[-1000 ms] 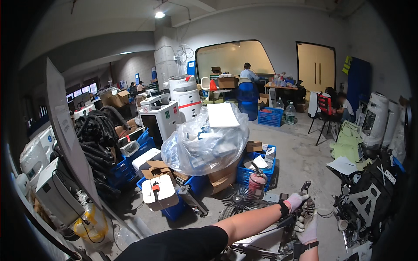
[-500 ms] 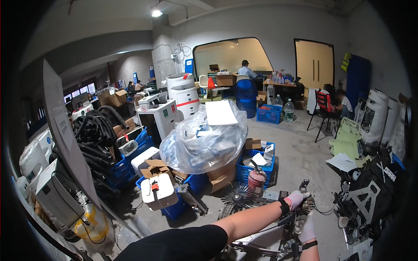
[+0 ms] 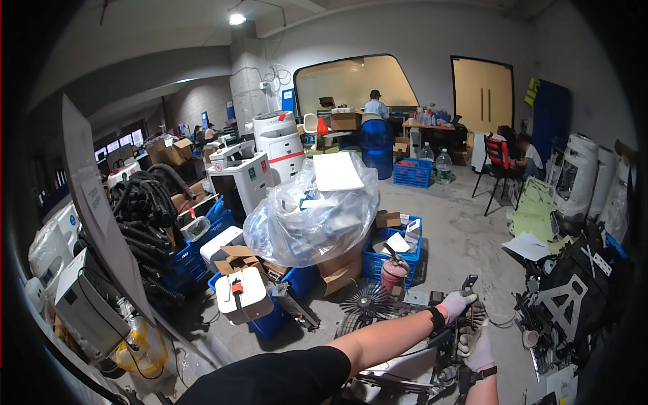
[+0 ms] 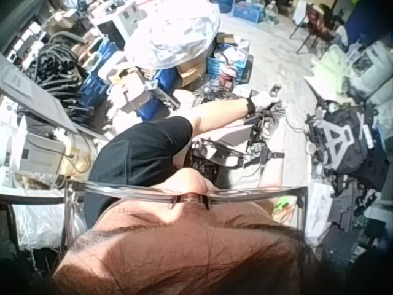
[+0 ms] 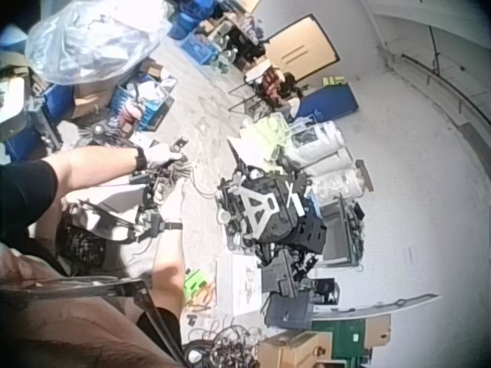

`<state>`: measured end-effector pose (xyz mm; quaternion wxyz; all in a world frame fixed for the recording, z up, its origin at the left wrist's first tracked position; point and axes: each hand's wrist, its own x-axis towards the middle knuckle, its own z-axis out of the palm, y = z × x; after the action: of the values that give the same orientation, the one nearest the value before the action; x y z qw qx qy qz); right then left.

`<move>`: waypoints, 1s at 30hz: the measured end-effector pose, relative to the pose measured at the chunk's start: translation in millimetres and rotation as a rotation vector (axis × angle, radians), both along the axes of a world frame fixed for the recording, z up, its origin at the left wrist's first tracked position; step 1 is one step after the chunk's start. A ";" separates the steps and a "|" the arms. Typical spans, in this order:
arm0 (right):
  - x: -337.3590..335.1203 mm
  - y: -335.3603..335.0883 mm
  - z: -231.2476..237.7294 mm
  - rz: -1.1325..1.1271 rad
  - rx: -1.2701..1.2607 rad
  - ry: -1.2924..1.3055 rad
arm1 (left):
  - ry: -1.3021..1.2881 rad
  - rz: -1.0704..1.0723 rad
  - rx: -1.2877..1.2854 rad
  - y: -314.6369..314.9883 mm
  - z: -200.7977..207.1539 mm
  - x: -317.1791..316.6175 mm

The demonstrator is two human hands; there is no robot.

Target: The recorder is using a wrench and hands to disassemble components from a large floor-based cleaning or sweeping robot in an electromechanical workshop.

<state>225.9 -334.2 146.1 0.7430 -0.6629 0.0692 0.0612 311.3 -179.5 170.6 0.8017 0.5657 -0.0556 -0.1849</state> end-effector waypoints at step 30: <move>-25.0 26.4 29.1 -0.229 -1.060 -0.690 | 0.075 -0.033 -0.106 10.0 9.7 -3.8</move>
<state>201.0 -307.8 175.2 0.2960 -0.9101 -0.0824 -0.2779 307.5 -169.5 180.3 0.8289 0.5141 -0.0448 -0.2159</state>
